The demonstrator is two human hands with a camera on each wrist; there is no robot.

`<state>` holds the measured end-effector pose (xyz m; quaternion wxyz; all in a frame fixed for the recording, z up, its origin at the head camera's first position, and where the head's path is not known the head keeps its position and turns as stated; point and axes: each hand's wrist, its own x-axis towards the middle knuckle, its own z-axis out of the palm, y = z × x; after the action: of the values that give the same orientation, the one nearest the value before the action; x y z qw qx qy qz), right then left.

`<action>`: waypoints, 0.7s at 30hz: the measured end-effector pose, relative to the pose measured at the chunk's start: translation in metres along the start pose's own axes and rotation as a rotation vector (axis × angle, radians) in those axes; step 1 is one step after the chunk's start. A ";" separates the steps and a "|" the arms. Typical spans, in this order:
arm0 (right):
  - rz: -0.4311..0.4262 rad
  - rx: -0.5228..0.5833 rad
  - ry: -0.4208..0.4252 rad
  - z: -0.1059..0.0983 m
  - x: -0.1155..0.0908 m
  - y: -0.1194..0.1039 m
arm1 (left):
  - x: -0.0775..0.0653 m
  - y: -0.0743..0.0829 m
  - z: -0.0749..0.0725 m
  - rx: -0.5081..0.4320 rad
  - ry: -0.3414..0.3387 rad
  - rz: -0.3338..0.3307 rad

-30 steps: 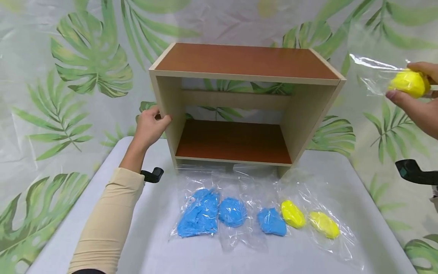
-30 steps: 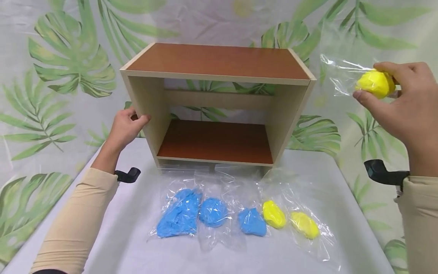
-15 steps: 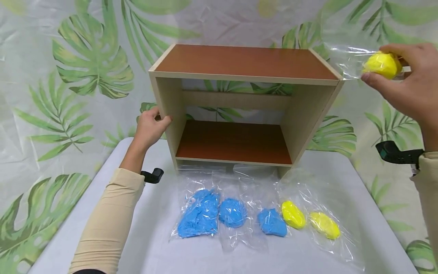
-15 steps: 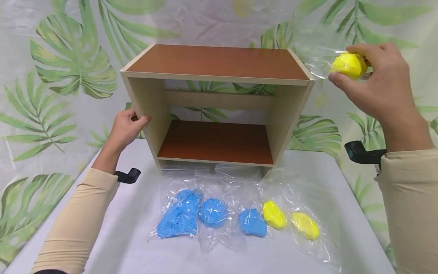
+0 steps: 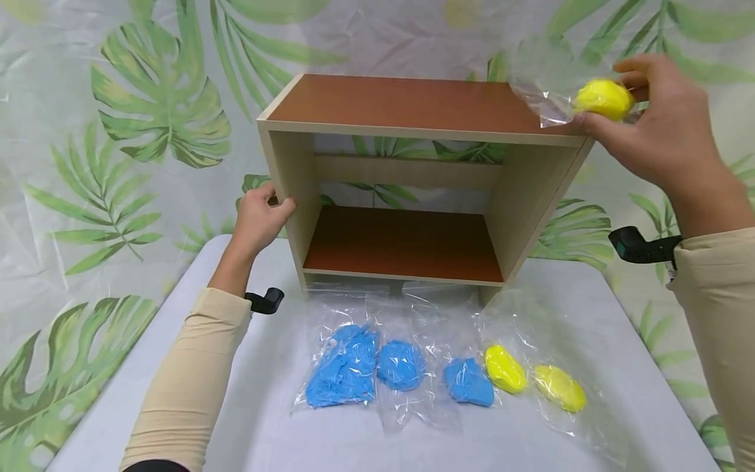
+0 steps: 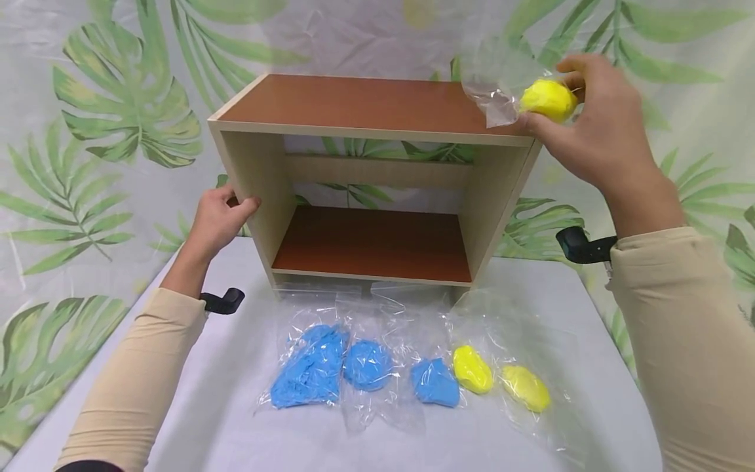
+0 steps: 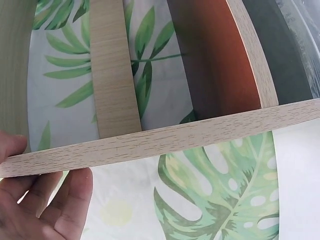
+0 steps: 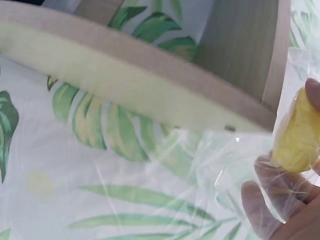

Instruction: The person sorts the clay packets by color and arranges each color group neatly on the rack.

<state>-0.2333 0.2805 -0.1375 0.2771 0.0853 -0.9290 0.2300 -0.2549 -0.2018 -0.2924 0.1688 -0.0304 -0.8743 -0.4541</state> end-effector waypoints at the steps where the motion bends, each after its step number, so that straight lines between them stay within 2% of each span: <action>1: -0.003 0.003 -0.005 0.002 0.001 -0.003 | 0.000 0.000 0.000 0.002 0.003 -0.002; 10: -0.152 -0.005 -0.025 0.018 0.009 -0.020 | 0.000 0.000 0.000 0.000 0.014 0.001; 21: -0.162 -0.031 -0.104 0.027 0.011 -0.025 | 0.001 0.000 0.004 -0.007 0.013 0.011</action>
<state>-0.2480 0.2455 -0.1415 0.2475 0.1678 -0.9357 0.1874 -0.2568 -0.1992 -0.2942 0.1766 -0.0329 -0.8714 -0.4566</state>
